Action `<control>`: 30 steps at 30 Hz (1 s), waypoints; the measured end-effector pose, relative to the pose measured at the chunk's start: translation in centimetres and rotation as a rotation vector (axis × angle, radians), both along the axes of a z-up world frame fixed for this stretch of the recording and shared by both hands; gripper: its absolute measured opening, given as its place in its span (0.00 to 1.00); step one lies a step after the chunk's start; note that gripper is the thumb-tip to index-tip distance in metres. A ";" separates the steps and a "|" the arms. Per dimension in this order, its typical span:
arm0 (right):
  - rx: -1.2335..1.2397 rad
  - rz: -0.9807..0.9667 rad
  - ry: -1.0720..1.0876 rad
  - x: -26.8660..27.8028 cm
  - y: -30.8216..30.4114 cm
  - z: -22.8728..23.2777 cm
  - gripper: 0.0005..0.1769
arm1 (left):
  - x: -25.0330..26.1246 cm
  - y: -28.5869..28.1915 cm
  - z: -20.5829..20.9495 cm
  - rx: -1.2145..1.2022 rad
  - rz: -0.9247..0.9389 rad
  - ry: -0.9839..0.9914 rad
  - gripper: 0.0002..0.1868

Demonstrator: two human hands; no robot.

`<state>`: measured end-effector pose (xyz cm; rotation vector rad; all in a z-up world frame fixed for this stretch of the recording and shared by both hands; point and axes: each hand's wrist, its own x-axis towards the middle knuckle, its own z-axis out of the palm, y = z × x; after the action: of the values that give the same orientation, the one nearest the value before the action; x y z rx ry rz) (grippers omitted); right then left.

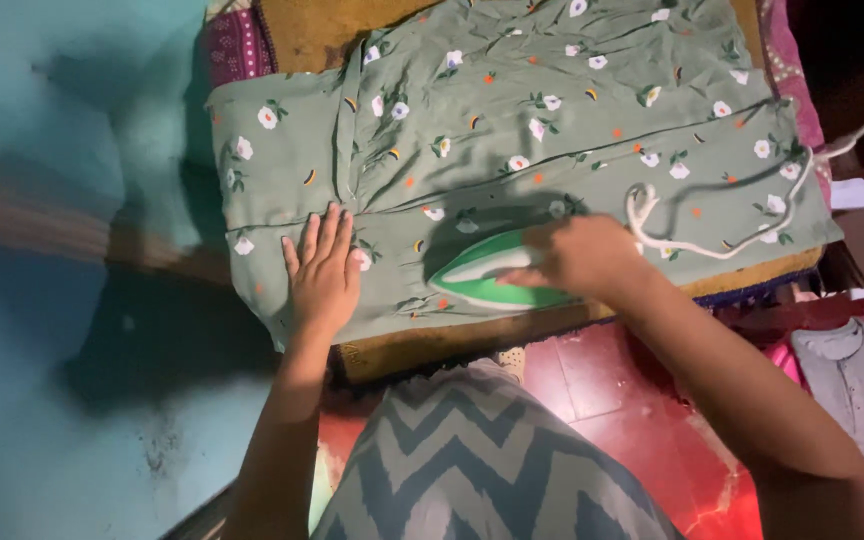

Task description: Ironing and folding a green floral garment.

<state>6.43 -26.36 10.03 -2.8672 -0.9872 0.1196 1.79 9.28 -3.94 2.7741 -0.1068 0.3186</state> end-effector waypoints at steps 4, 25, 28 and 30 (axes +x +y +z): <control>-0.061 -0.054 0.011 -0.3 0.1 1.8 0.38 | 0.1 0.3 -0.3 0.024 0.007 0.015 0.30; 0.084 -0.328 -0.104 0.9 1.9 -0.5 0.39 | 1.8 -2.6 -0.2 0.034 -0.100 -0.022 0.30; 0.070 -0.349 -0.054 -0.3 -0.4 0.9 0.39 | 1.8 -3.2 0.2 0.099 -0.106 -0.019 0.32; 0.077 -0.410 -0.039 -1.3 -2.7 1.1 0.39 | 2.1 -4.8 1.2 0.154 -0.083 -0.003 0.32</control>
<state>5.14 -29.04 11.12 -2.9364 -0.3808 -0.0089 3.86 4.49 -2.71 2.9111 -0.2561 0.3057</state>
